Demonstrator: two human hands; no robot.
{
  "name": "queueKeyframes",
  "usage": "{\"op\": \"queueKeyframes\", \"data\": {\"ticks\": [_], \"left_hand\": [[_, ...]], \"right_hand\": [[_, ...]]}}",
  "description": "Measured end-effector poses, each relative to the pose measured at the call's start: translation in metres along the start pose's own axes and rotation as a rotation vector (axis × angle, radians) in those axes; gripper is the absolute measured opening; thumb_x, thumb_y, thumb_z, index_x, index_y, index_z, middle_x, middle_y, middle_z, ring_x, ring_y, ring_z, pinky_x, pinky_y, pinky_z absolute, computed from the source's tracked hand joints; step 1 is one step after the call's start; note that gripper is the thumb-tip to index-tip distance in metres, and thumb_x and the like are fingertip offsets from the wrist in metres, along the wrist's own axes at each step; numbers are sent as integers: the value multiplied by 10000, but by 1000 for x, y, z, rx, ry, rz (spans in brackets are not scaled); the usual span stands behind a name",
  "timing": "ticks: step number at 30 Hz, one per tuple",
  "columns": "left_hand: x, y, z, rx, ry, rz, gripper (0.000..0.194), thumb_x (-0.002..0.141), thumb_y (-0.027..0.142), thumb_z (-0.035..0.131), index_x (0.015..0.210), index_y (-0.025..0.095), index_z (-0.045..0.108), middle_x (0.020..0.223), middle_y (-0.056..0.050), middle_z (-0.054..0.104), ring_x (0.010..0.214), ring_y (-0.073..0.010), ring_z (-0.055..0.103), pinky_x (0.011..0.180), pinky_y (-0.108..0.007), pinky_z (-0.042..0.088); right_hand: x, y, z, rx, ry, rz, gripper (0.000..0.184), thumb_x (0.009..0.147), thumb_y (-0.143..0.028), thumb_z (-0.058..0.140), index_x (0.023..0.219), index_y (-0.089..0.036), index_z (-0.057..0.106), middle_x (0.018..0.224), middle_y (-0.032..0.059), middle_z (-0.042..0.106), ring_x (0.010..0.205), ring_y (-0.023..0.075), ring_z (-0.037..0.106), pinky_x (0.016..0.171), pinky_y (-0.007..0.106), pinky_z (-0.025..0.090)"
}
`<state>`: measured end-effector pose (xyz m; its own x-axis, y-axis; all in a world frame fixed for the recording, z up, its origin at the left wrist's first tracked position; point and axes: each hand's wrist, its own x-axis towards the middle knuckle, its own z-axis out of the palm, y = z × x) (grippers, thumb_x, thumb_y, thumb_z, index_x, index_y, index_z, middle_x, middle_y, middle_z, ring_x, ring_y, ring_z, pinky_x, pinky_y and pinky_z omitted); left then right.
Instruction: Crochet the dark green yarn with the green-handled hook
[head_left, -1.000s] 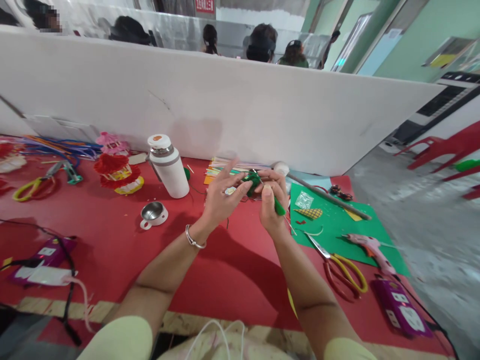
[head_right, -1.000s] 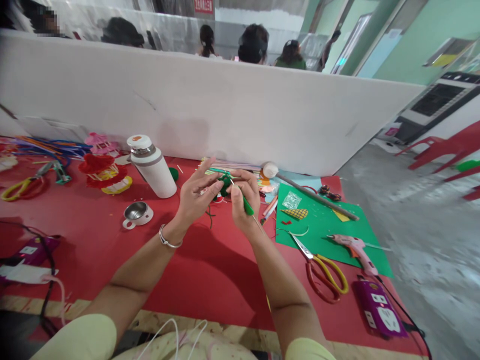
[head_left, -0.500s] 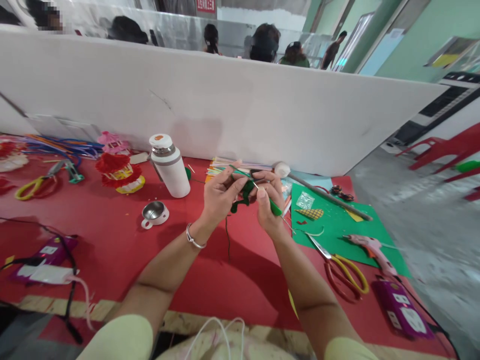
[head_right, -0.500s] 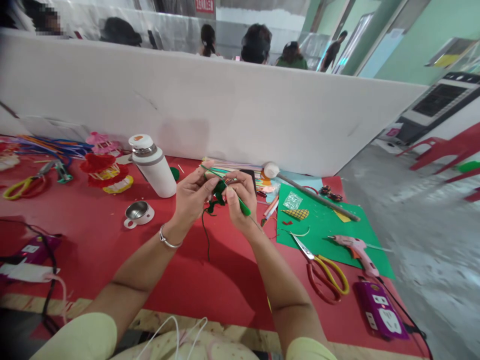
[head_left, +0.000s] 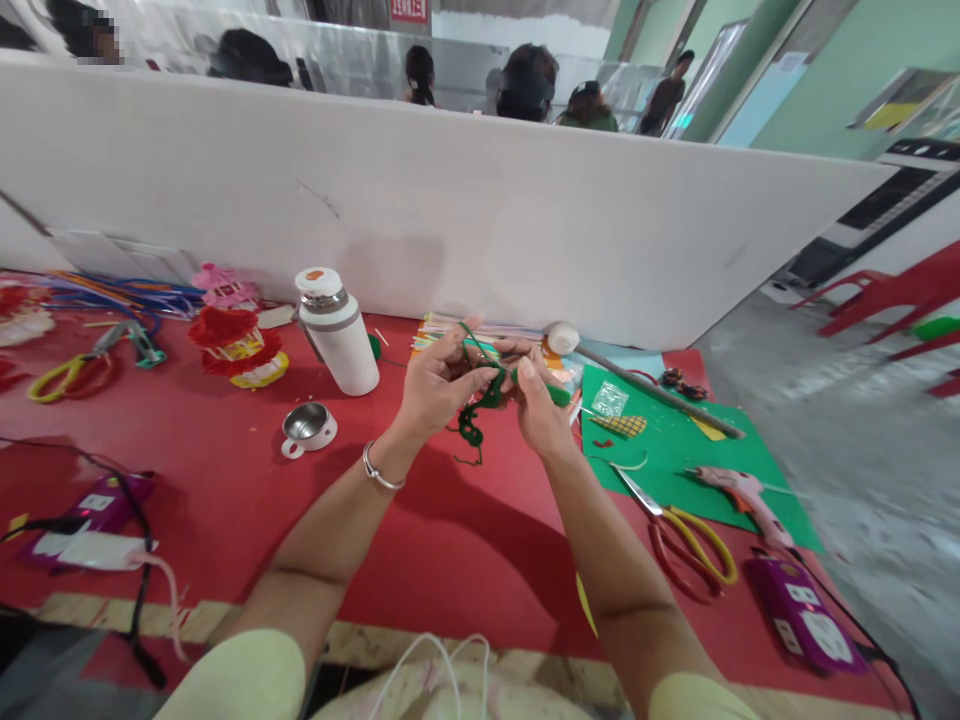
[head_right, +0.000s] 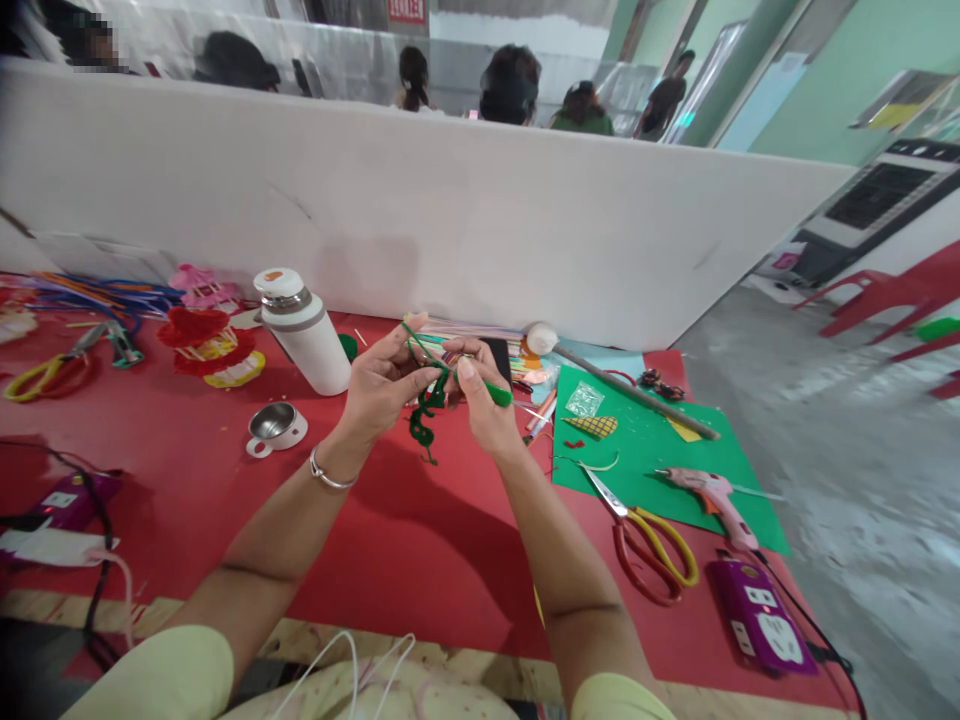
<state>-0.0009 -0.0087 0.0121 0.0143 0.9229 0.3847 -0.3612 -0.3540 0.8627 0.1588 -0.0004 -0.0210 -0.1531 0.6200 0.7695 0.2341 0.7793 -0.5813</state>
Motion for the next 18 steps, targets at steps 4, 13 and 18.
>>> {"op": "queueKeyframes", "data": {"ticks": [4,13,18], "left_hand": [[-1,-3,-1,77,44,29,696,680,262,944,1340,198,734,813,5,737,743,-137,686,702,-248,563],[-21,-11,10,370,191,174,380,754,167,839,1121,268,825,894,-29,791,799,-184,699,765,-295,567],[-10,2,8,-106,105,-115,642,658,234,928,1276,217,756,758,26,709,670,-104,638,627,-205,528]], "right_hand": [[-1,-8,-8,-156,51,-114,235,1050,-366,563,899,-229,682,1322,100,600,999,201,685,890,411,637],[-16,2,4,-454,187,-281,156,1007,-318,637,1152,-276,675,1361,132,577,1085,261,667,895,440,653],[-20,22,1,-363,195,-342,243,973,-450,683,1185,-333,690,1325,104,565,1101,285,664,819,447,665]]}}
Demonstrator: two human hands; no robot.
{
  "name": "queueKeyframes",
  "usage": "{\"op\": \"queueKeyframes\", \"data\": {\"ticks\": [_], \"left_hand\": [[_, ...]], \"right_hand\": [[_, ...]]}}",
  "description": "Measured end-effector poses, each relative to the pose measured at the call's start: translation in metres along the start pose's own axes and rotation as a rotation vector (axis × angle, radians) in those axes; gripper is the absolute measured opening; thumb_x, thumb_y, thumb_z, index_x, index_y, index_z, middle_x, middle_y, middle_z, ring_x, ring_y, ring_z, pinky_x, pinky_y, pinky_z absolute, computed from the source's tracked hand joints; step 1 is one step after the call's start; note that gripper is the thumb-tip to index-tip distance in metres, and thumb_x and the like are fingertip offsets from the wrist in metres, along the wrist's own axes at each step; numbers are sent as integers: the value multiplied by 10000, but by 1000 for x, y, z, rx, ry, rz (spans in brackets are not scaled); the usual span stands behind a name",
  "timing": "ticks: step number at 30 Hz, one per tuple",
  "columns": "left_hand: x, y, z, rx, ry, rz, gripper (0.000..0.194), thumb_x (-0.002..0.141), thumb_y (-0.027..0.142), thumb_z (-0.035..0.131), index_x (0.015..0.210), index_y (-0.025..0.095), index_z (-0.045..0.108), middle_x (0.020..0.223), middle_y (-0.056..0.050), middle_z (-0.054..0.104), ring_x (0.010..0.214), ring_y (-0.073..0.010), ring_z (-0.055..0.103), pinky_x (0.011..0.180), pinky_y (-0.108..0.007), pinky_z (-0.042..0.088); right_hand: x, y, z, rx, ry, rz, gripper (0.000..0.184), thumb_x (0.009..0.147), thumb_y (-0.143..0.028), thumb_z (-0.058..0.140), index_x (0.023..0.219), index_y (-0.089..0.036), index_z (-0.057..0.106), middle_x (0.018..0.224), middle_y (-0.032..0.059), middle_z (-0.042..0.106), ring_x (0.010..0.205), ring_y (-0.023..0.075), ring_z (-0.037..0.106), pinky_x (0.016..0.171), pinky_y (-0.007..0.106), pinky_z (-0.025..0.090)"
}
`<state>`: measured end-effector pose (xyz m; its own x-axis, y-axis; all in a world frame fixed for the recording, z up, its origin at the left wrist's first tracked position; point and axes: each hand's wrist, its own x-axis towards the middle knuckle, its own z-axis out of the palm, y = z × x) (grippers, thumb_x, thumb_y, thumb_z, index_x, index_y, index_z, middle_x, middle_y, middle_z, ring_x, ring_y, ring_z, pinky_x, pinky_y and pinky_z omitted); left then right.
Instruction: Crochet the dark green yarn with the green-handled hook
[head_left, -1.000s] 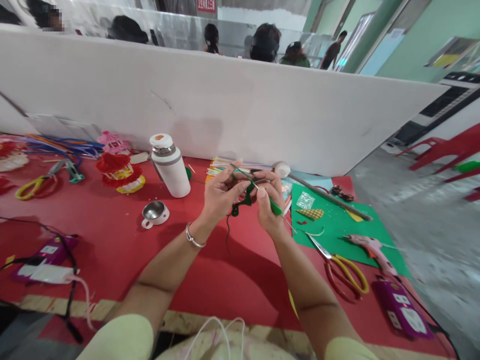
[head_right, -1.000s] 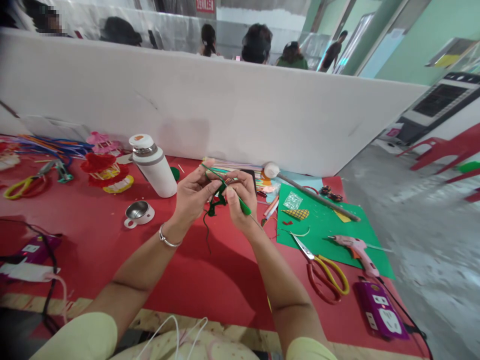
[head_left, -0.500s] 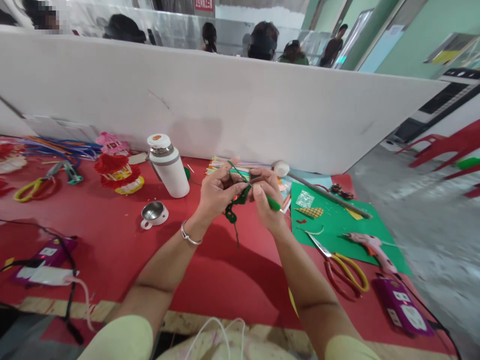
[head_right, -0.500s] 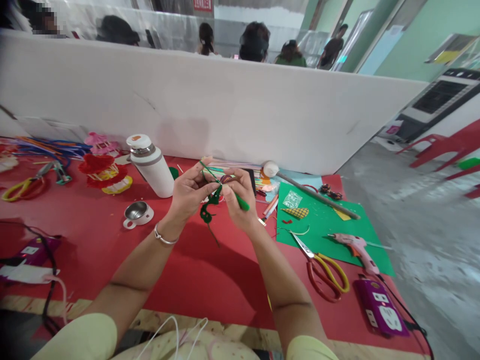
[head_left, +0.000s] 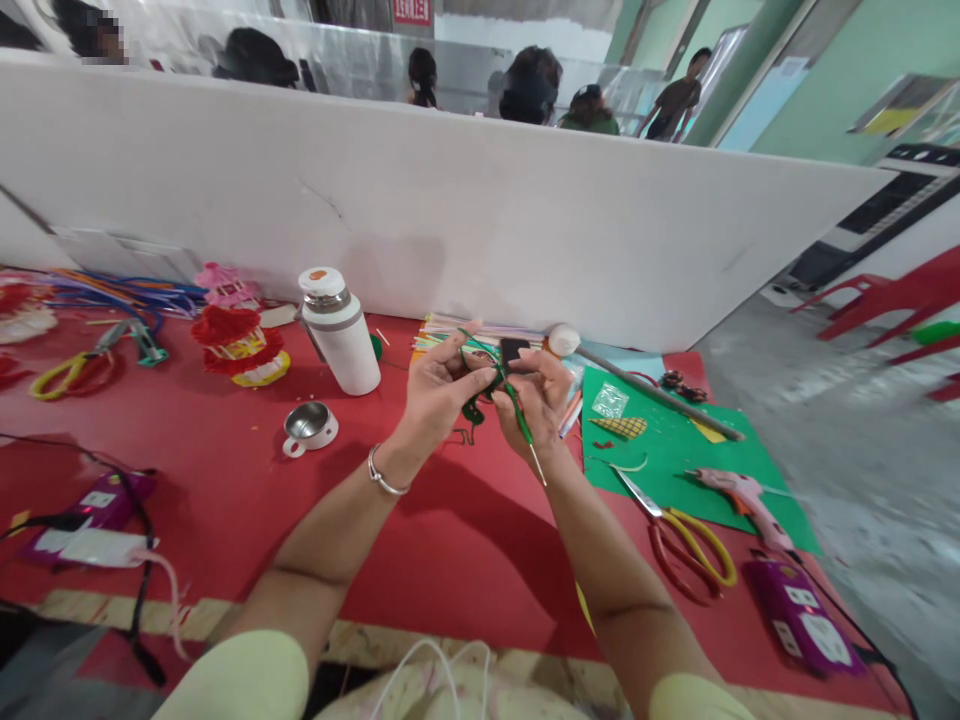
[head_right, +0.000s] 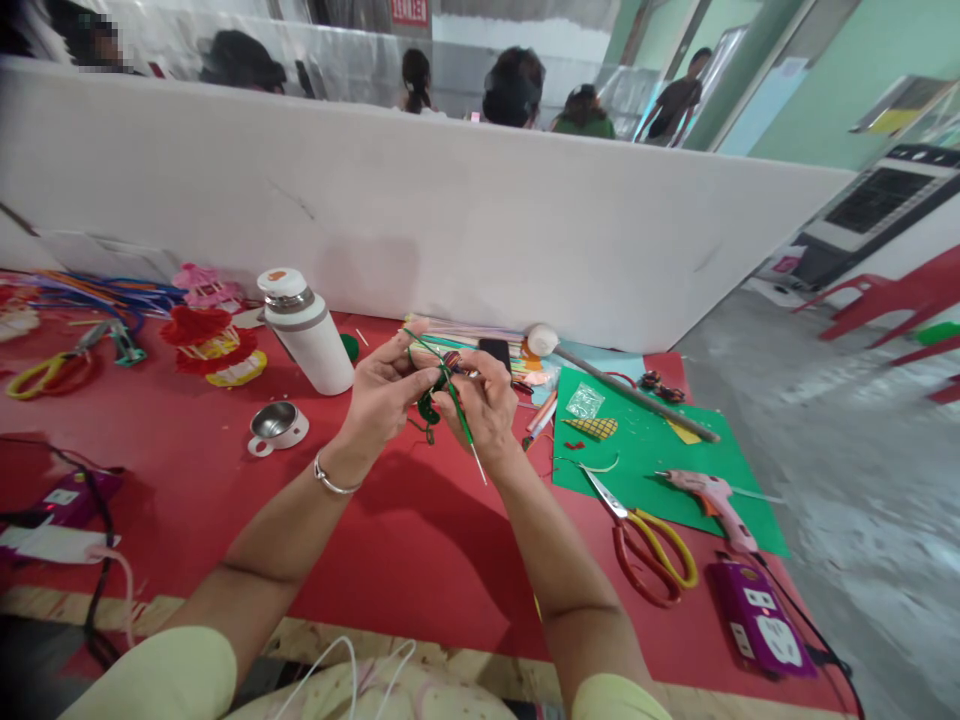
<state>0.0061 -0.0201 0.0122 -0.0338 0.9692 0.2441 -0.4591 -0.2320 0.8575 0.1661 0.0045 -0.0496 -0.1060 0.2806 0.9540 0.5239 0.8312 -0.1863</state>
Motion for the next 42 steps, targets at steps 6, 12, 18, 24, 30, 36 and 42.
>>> {"op": "queueKeyframes", "data": {"ticks": [6,12,18,24,30,36,42], "left_hand": [[7,5,-6,-192,-155,-255,677,621,226,965,1267,207,765,604,83,572,432,-10,359,392,-141,252],[13,10,-14,-187,-197,-352,668,609,213,959,1251,194,775,584,79,573,406,-3,323,382,-152,208],[18,18,-23,-101,-181,-260,661,601,179,966,1231,170,767,567,85,547,421,-19,377,404,-165,212],[18,21,-27,-88,-192,-237,616,608,180,959,1196,167,778,590,71,578,426,-17,368,408,-176,212],[18,24,-28,-35,-152,-195,615,585,160,950,1179,153,789,635,52,616,466,-32,449,411,-166,262],[19,24,-30,-11,-156,-145,600,589,139,923,1175,151,792,650,47,647,496,-51,536,440,-162,388],[20,25,-32,-24,-184,-151,547,592,103,888,1131,143,798,630,48,641,487,-59,545,432,-162,394]], "right_hand": [[-6,13,-7,26,-30,5,384,889,-599,736,1164,-331,729,1312,111,546,1157,326,641,977,513,631],[1,21,-12,47,-85,-34,316,902,-556,746,1145,-355,740,1334,91,530,1043,270,659,877,490,665],[12,26,-20,94,-161,-91,304,916,-451,775,1202,-352,749,1419,97,528,1258,305,611,799,398,687],[15,24,-24,92,-168,-100,350,904,-435,792,1249,-407,734,1465,70,514,1283,308,613,825,431,681],[25,21,-32,5,-213,-159,474,871,-316,846,1294,-461,686,1433,35,550,1191,270,637,814,421,666],[33,15,-38,37,-264,-179,488,877,-273,831,1301,-458,675,1486,31,527,1225,276,617,829,432,667],[38,11,-45,102,-354,-153,500,891,-261,811,1344,-422,674,1554,53,465,1325,310,571,895,479,663]]}}
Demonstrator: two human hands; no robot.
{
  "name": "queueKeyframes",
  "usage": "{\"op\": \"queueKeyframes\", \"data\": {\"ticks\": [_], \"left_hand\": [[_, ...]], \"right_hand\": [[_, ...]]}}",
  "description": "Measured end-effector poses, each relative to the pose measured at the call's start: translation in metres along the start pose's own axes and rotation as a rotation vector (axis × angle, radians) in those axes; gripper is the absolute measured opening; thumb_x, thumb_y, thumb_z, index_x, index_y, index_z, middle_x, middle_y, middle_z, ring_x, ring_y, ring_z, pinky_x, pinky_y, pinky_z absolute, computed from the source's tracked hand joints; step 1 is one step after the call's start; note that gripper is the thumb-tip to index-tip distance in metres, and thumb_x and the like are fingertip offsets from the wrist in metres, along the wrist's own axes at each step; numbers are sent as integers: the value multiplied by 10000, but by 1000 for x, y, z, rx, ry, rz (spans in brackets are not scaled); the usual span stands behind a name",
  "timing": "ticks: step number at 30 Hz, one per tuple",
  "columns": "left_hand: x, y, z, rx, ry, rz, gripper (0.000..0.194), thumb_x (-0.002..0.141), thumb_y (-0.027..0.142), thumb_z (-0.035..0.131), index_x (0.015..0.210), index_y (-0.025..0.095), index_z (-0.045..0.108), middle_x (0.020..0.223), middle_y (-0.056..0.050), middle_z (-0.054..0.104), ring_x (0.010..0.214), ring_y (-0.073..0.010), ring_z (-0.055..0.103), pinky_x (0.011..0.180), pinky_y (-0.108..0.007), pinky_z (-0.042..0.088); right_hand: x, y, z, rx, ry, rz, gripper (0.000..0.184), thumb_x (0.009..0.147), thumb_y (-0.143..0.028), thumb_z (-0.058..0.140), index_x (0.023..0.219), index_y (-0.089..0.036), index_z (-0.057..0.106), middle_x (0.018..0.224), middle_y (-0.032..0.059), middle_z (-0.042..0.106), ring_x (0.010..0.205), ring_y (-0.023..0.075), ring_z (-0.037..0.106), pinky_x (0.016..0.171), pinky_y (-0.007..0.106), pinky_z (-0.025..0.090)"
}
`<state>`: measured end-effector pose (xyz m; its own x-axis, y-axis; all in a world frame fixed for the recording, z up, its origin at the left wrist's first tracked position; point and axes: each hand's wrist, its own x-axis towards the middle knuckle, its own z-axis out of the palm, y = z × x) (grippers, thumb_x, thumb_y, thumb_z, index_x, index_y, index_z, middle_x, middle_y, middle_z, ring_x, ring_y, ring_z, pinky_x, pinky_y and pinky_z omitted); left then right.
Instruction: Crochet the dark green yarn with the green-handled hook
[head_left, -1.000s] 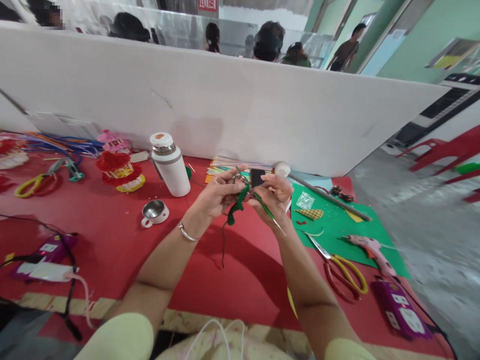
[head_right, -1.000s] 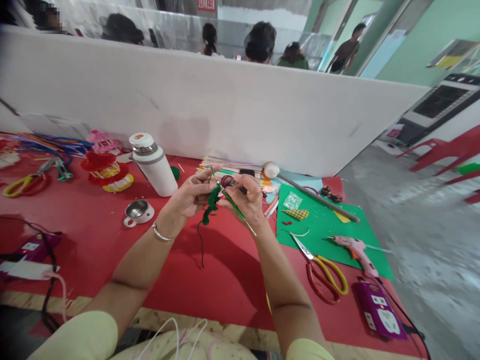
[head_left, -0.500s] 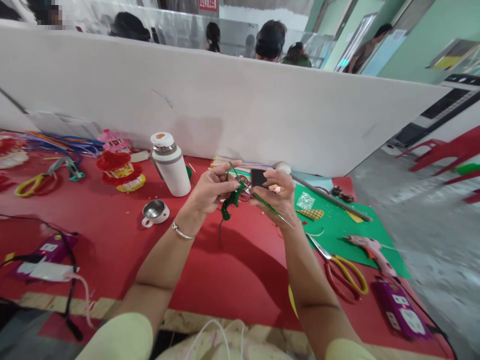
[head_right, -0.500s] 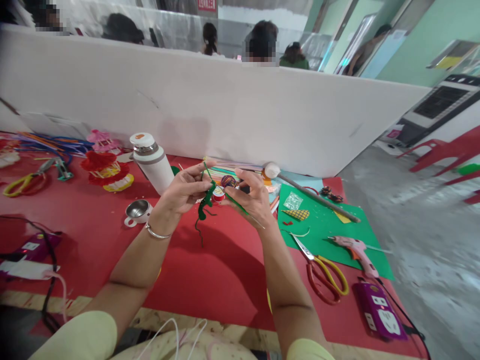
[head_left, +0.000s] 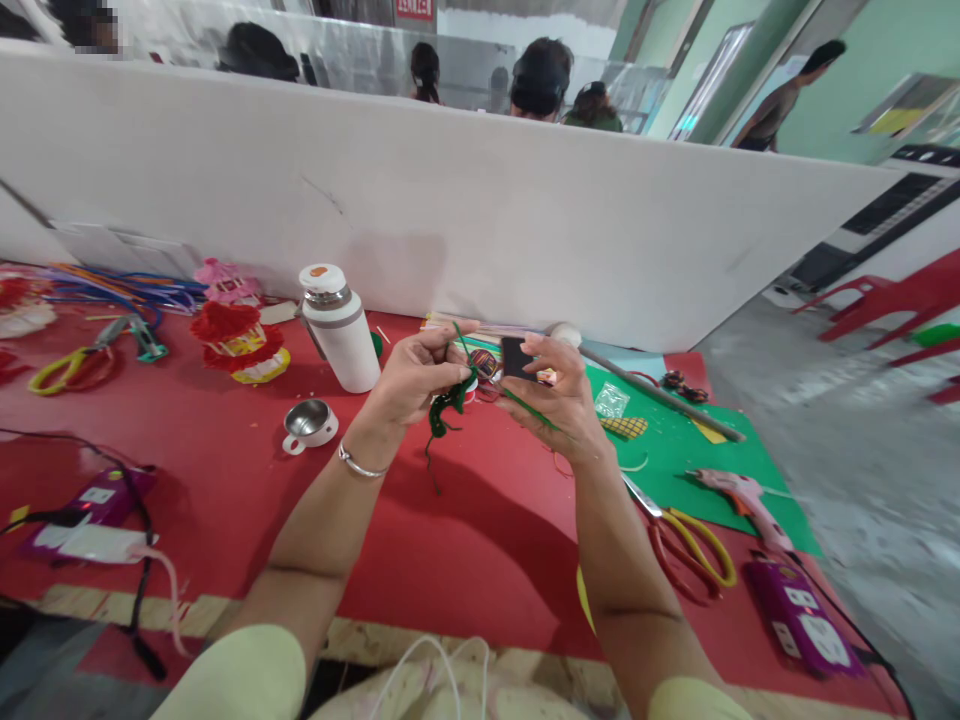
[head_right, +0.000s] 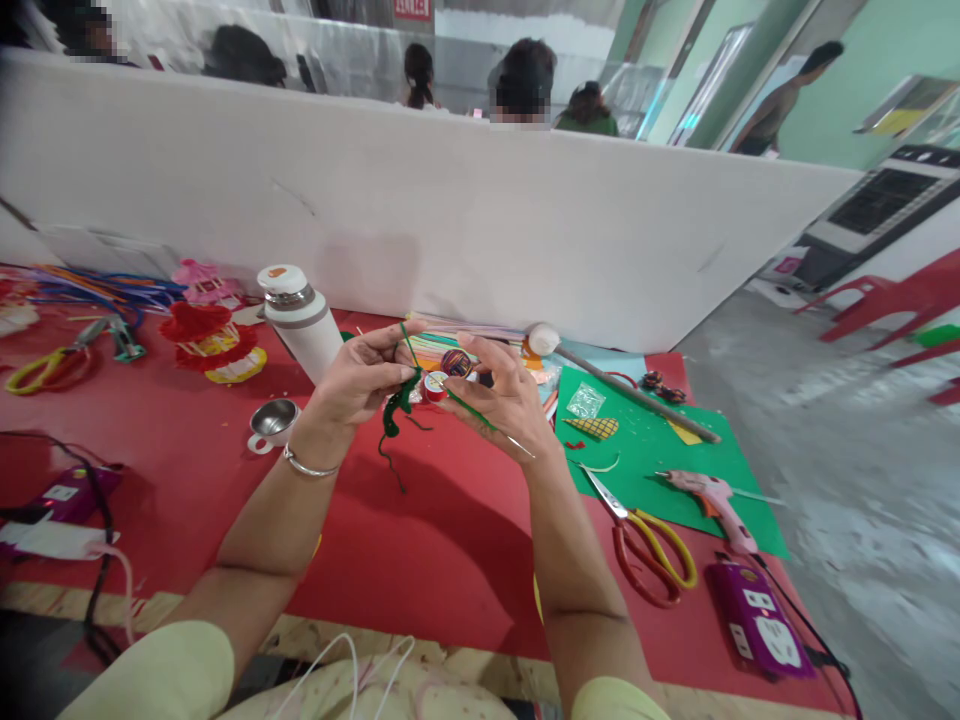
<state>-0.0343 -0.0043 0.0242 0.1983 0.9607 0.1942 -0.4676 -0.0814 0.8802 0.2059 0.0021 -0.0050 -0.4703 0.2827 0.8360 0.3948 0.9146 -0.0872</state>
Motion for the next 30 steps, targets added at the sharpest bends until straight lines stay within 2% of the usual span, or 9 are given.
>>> {"op": "queueKeyframes", "data": {"ticks": [3,6,10,14,18,21,24,27,30], "left_hand": [[-1,1,-1,-23,-38,-54,561,598,99,885,1149,145,794,661,36,654,500,-63,554,435,-163,393],[-1,-2,-1,-61,-56,-46,595,598,95,895,1179,162,789,692,32,655,561,-86,601,505,-190,475],[0,-7,2,-121,-15,10,611,610,111,918,1202,199,792,689,52,626,530,-59,545,469,-173,424],[0,-10,6,-204,-47,-50,581,626,130,922,1186,221,801,646,76,581,450,-17,415,409,-157,310],[2,-16,11,-190,-24,-7,541,646,186,920,1174,225,804,673,62,605,486,-34,461,441,-169,346],[1,-23,17,-6,122,209,549,661,181,906,1197,227,797,728,43,660,584,-73,557,534,-196,454],[-3,-29,20,340,280,427,401,741,200,863,1138,241,818,894,-8,762,779,-146,670,751,-278,572],[-6,-35,19,617,335,537,309,790,209,832,1090,284,835,989,-37,799,959,-221,704,958,-369,569],[-8,-40,18,699,332,561,338,783,205,840,1106,303,837,964,-49,801,973,-242,708,1013,-392,545]], "right_hand": [[2,-4,2,116,2,67,371,932,-292,763,1280,-414,726,1575,33,438,1348,305,561,905,460,665],[6,-11,9,272,60,201,167,987,-386,684,1102,-367,803,1535,32,452,1304,283,581,889,425,668],[12,-21,23,349,214,321,262,1000,-494,635,961,-314,821,1471,51,477,1188,256,619,914,447,658],[13,-24,33,357,307,333,281,1005,-518,619,936,-325,811,1467,28,478,1156,232,630,1041,497,605],[11,-25,38,328,346,318,246,1018,-460,613,935,-324,800,1452,11,489,1154,213,629,1080,492,572],[12,-30,42,299,390,392,287,1031,-417,586,866,-275,773,1454,26,511,1146,212,635,1080,490,566],[13,-34,50,367,427,562,335,1037,-464,557,865,-245,742,1427,69,553,1130,213,646,1008,441,600],[13,-34,59,578,426,761,361,1057,-541,478,1194,-289,696,1185,77,667,980,186,681,839,364,632],[12,-33,63,678,365,782,464,1076,-583,377,1373,-300,594,1017,52,688,898,171,683,750,317,627]]}}
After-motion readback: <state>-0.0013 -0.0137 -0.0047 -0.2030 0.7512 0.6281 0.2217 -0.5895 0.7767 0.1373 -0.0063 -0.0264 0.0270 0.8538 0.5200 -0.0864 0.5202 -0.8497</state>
